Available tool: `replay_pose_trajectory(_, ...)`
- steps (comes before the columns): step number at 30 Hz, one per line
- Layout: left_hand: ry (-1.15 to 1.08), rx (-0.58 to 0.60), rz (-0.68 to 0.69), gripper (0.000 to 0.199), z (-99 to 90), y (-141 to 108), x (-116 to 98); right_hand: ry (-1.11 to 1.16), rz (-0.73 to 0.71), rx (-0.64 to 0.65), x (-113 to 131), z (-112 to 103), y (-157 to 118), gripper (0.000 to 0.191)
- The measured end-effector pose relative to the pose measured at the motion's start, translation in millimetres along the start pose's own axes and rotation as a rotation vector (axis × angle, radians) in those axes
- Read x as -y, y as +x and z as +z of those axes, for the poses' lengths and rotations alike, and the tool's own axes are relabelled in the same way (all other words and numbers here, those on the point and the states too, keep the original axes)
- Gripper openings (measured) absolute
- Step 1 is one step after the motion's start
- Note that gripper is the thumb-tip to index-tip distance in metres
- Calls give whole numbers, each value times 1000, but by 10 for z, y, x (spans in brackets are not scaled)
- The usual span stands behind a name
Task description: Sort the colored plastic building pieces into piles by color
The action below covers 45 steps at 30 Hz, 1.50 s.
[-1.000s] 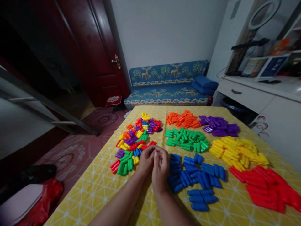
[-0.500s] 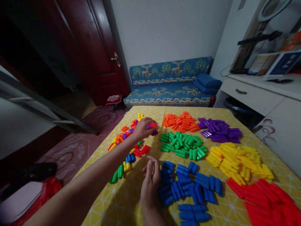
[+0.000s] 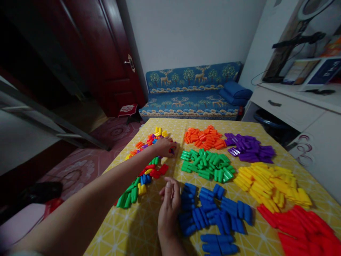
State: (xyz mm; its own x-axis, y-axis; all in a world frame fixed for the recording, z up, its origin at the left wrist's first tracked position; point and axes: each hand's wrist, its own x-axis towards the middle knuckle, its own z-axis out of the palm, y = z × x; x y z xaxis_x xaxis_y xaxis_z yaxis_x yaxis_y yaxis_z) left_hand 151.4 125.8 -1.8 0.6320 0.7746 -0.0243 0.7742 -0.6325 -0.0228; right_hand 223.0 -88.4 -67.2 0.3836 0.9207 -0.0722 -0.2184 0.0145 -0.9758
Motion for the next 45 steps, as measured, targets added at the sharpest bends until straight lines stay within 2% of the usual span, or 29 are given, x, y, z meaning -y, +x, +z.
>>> replay_pose_trajectory(5, 35, 79, 70, 32, -144, -491, -92, 40, 8, 21, 12, -3, -5, 45)
replay_pose_trajectory(8, 0, 51, 76, 25, -143, -882, -156, 44, 3, 30, 29, -15, -1, 43)
replay_pose_trajectory(11, -51, -48, 40, 24, -103, -1272, -220, 48, -14, 36, 41, -18, 5, 41)
replay_pose_trajectory(15, -167, -175, -42, 33, -18, -1702, -329, 52, -20, 40, 40, -21, 13, 41)
replay_pose_trajectory(19, -466, -424, -106, 35, 114, -1936, -507, 1, -46, 46, 21, -41, 18, 44)
replay_pose_trajectory(22, -814, -659, -244, 31, 236, -1938, -705, -83, -93, 104, 19, -45, 14, 43)
replay_pose_trajectory(24, -1105, -780, -427, 26, 319, -1871, -839, -113, -133, 195, 27, -29, 3, 42)
replay_pose_trajectory(27, -1592, -862, -681, 23, 424, -1736, -992, -59, -139, 308, 31, 12, -17, 46)
replay_pose_trajectory(30, -1896, -908, -747, 34, 472, -1615, -1100, -30, -148, 299, 11, 36, -19, 51)
replay_pose_trajectory(34, -2072, -1018, -815, 39, 468, -1435, -1278, -116, -228, 163, -34, 3, 5, 47)
replay_pose_trajectory(37, -2176, -988, -788, 38, 493, -1271, -1397, -124, -260, 67, -48, -30, 5, 49)
replay_pose_trajectory(42, -2161, -1009, -793, 44, 599, -1078, -1403, -61, -269, 36, -5, -26, -25, 47)
replay_pose_trajectory(45, -2244, -987, -726, 44, 646, -1040, -1375, -33, -240, 27, 15, -13, -30, 44)
